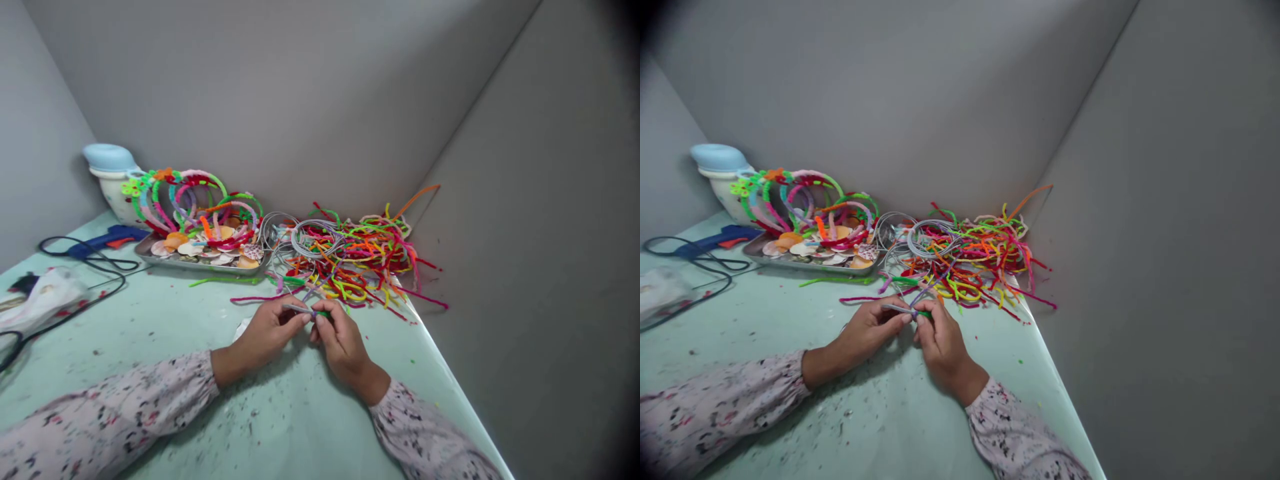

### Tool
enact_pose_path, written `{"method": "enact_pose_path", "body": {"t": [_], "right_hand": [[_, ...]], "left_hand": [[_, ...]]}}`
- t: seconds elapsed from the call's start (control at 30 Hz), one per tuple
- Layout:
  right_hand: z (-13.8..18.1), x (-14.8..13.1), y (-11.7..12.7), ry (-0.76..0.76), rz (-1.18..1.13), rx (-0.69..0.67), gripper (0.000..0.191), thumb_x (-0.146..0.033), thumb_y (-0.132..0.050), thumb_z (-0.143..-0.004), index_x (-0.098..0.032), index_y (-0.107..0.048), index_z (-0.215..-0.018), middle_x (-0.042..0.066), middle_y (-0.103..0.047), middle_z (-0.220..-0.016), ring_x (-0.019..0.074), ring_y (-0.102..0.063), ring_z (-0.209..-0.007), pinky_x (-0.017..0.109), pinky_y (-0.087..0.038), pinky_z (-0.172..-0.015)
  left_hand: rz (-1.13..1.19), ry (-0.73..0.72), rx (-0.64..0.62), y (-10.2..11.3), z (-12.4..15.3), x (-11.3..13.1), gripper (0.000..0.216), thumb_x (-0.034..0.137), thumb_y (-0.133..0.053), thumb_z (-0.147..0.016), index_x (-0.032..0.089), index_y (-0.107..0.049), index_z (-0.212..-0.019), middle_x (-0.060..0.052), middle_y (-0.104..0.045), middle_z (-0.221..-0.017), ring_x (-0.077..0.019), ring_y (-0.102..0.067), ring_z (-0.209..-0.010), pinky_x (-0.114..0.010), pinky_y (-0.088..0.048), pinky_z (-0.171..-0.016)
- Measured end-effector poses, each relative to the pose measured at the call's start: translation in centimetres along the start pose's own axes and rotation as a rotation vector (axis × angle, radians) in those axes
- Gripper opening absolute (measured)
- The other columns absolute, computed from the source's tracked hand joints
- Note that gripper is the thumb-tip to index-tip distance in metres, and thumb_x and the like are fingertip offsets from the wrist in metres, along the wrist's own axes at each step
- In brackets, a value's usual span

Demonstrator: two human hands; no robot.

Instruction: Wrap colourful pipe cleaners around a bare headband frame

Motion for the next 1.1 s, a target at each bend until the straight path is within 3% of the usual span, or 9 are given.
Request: {"method": "enact_pose_path", "body": {"t": [0.47,0.77,1.1], "right_hand": [[0.0,-0.2,0.0,0.027,0.095,0.009,0.010,-0.024,-0.044,-0.093,-0.020,-0.051,-0.098,-0.004,-0.058,-0.061,0.0110,-0.058,-0.052,0.022,-0.045,-0.054],[0.3,-1.2,0.1,0.165,0.263,0.062,0.009,-0.019,-0.043,-0.091,-0.020,-0.051,-0.097,0.000,-0.059,-0.071,0.0129,-0.059,-0.060,0.025,-0.046,-0.060],[0.3,-2.6,0.0,0.336,0.420,0.080,0.012,-0.015,-0.041,-0.090,-0.020,-0.050,-0.096,0.005,-0.060,-0.084,0.0165,-0.060,-0.076,0.026,-0.046,-0.063]], "left_hand": [[-0.096,-0.009,0.003,0.1,0.1,-0.5,0.018,0.029,-0.056,-0.085,0.014,-0.065,-0.083,-0.003,-0.064,-0.078,-0.0139,-0.055,-0.073,-0.024,-0.042,-0.066],[-0.069,0.042,-0.008,-0.1,0.1,-0.3,0.016,0.025,-0.056,-0.081,0.012,-0.065,-0.076,-0.002,-0.062,-0.072,-0.0134,-0.055,-0.069,-0.023,-0.042,-0.064],[0.078,0.124,-0.024,-0.3,0.3,-0.3,0.016,0.025,-0.058,-0.078,0.013,-0.063,-0.069,0.003,-0.051,-0.060,-0.0083,-0.043,-0.055,-0.022,-0.033,-0.055]]}}
Point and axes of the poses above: each hand's wrist, its own z-axis away from the middle knuckle, its own y-axis out of the back of the hand, x = y × z, the point moved 7 cm from there along -z, towards the middle knuckle
